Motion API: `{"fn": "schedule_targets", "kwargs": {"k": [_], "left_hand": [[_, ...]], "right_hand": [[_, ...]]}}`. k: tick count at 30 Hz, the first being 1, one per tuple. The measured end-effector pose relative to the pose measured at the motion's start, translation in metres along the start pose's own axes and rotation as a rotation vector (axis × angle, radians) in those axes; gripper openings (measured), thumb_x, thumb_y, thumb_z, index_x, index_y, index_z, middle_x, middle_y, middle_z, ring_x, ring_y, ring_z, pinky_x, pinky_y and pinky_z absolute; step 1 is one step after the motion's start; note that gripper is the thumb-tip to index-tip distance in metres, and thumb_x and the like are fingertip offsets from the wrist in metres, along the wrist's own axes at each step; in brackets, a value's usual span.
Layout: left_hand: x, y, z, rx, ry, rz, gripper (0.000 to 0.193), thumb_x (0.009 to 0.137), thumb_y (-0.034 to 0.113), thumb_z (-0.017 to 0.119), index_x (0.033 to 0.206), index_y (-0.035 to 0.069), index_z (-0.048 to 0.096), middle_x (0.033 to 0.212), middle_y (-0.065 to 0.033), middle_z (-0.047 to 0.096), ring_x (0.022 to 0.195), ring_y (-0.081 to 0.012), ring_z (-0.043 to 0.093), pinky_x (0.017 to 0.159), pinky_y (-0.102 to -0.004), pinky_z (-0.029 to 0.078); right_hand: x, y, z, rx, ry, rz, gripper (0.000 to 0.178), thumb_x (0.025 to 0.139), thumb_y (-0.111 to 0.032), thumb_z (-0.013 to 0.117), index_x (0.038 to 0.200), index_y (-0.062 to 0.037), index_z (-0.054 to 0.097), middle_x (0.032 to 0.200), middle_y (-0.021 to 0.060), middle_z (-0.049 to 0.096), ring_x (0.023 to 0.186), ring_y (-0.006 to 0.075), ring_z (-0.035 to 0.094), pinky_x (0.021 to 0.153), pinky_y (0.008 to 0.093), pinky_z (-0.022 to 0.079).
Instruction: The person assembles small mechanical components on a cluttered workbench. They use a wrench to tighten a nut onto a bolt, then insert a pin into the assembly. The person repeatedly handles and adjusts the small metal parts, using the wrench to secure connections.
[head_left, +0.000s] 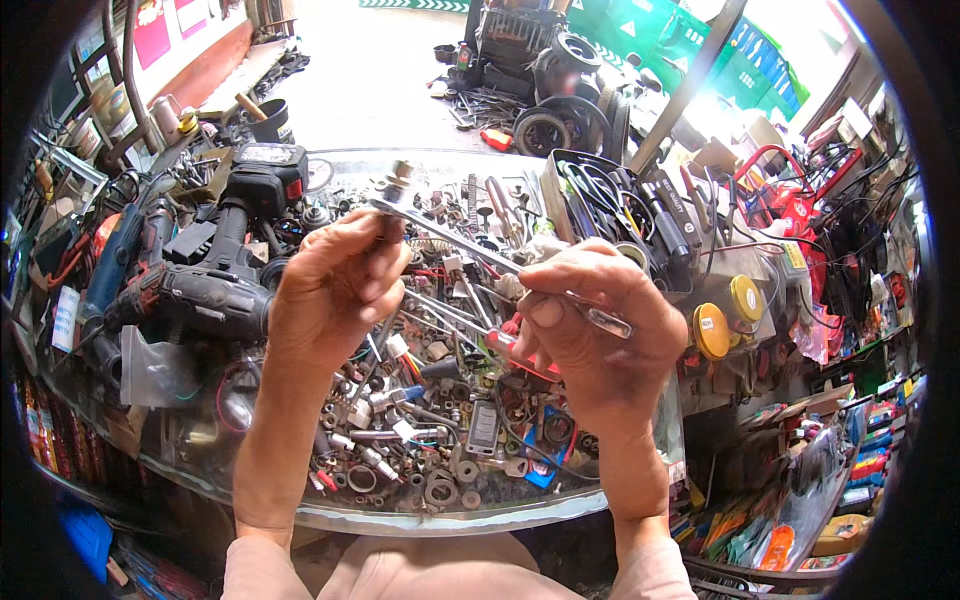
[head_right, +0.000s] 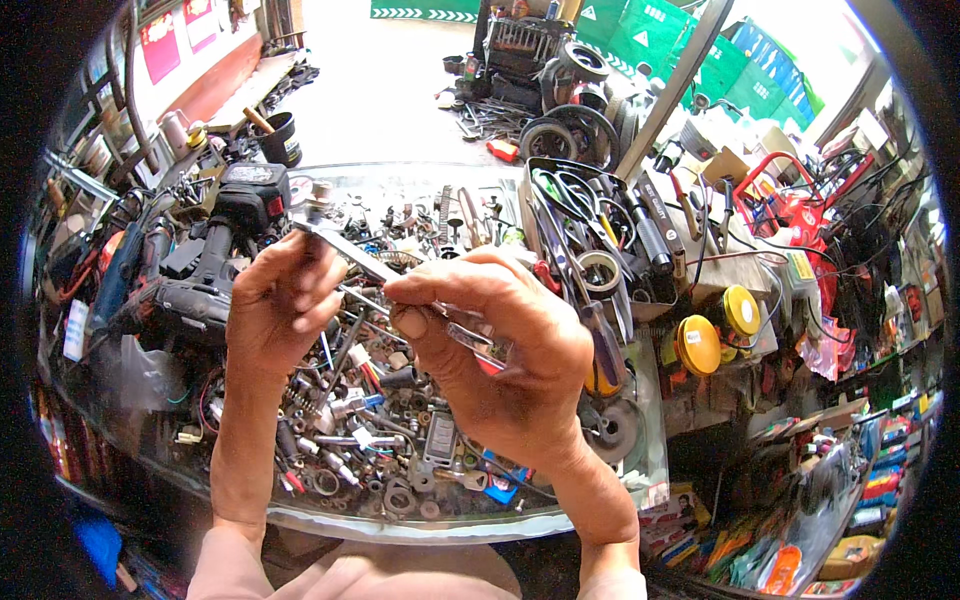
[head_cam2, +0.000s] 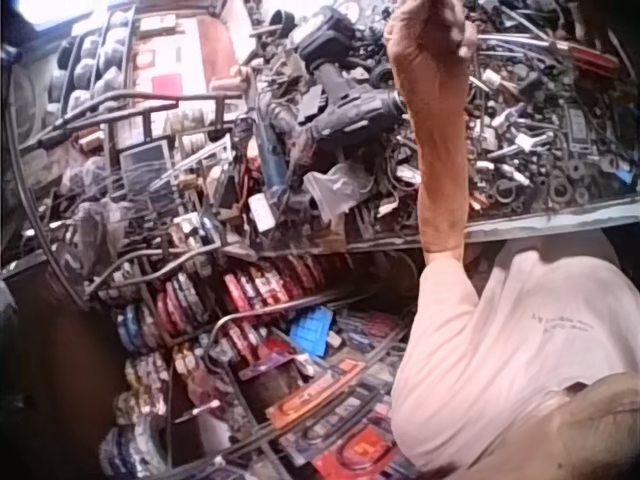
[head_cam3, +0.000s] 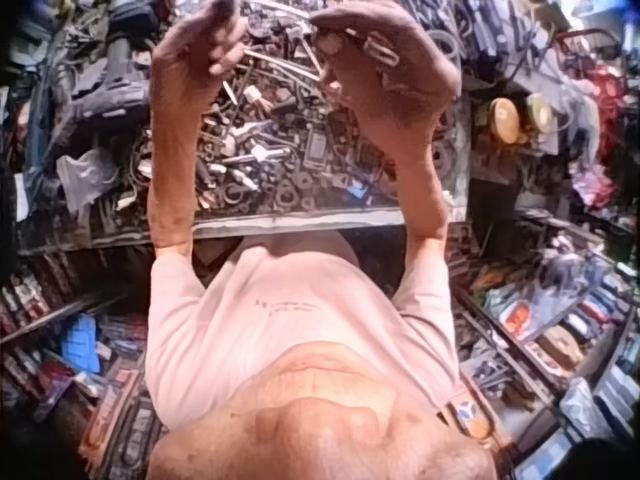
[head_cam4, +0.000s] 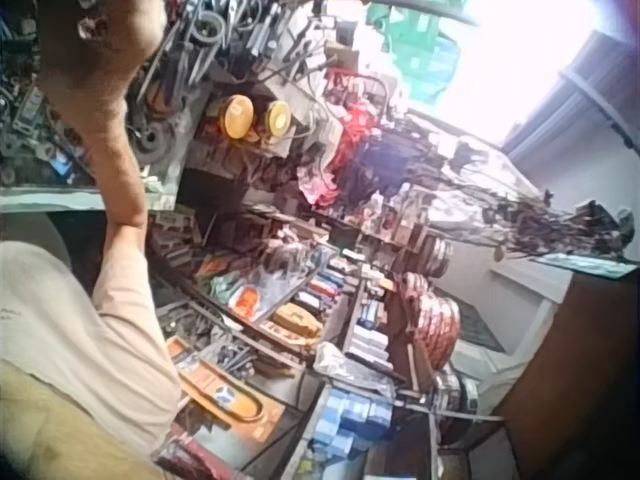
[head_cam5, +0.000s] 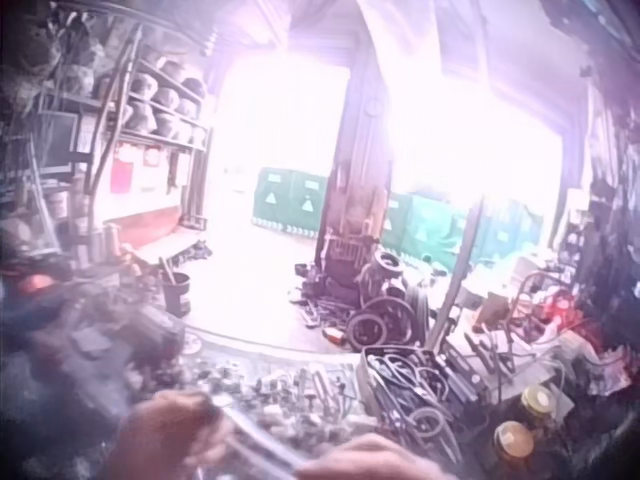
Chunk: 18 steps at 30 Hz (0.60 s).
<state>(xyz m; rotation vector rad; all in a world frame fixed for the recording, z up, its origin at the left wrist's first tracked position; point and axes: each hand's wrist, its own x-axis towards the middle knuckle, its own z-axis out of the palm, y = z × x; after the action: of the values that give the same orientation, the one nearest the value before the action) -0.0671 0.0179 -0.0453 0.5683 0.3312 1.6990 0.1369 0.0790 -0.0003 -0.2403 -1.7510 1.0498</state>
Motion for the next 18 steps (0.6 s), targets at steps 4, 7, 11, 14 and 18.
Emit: {"fn": "schedule_targets", "kwargs": {"k": [4, 7, 11, 14, 18], "left_hand": [[-0.001, 0.002, 0.001, -0.188, -0.231, -0.033, 0.024, 0.088, 0.013, 0.049, 0.096, -0.009, 0.054, 0.063, -0.0076, 0.046, 0.050, -0.0101, 0.039, 0.037, -0.0217, 0.035], [-0.015, 0.006, -0.003, -0.052, -0.226, -0.035, 0.025, 0.078, 0.011, 0.056, 0.091, -0.011, 0.058, 0.065, -0.0169, 0.059, 0.040, -0.0110, 0.037, 0.030, -0.0231, 0.032], [-0.010, 0.019, 0.014, 0.616, -0.696, -0.190, 0.018, 0.074, 0.007, 0.065, 0.074, -0.011, 0.062, 0.058, -0.0122, 0.056, 0.048, -0.0167, 0.051, 0.046, -0.0307, 0.039], [-0.007, 0.013, 0.030, 1.012, -0.839, -0.292, 0.018, 0.082, 0.008, 0.058, 0.070, -0.006, 0.058, 0.058, -0.0095, 0.052, 0.052, -0.0179, 0.051, 0.049, -0.0321, 0.038], [-0.014, -0.003, 0.034, 1.597, -0.497, -0.321, 0.011, 0.076, 0.006, 0.055, 0.068, -0.002, 0.057, 0.057, -0.0112, 0.053, 0.051, -0.0198, 0.051, 0.052, -0.0322, 0.043]], "right_hand": [[0.001, 0.007, -0.011, 0.506, -0.033, 0.295, 0.016, 0.085, -0.004, 0.064, 0.099, 0.0040, 0.062, 0.076, 0.0081, 0.064, 0.054, 0.0092, 0.059, 0.042, 0.0179, 0.042], [0.006, 0.012, -0.021, 0.675, -0.063, 0.447, 0.016, 0.084, -0.007, 0.067, 0.093, 0.0033, 0.060, 0.066, 0.0070, 0.059, 0.047, 0.0104, 0.055, 0.039, 0.0199, 0.041], [0.011, 0.018, -0.028, 0.722, -0.119, 0.589, 0.017, 0.080, -0.006, 0.070, 0.089, 0.0017, 0.059, 0.062, 0.0056, 0.057, 0.042, 0.0096, 0.052, 0.034, 0.0209, 0.037], [0.010, 0.020, -0.031, 0.662, -0.113, 0.578, 0.015, 0.078, -0.006, 0.072, 0.084, 0.0003, 0.060, 0.063, 0.0040, 0.056, 0.042, 0.0077, 0.049, 0.034, 0.0200, 0.034], [0.010, 0.010, -0.030, 0.468, -0.168, 0.522, 0.014, 0.077, -0.003, 0.073, 0.086, 0.0006, 0.062, 0.066, 0.0024, 0.058, 0.049, 0.0051, 0.050, 0.040, 0.0179, 0.035]]}}
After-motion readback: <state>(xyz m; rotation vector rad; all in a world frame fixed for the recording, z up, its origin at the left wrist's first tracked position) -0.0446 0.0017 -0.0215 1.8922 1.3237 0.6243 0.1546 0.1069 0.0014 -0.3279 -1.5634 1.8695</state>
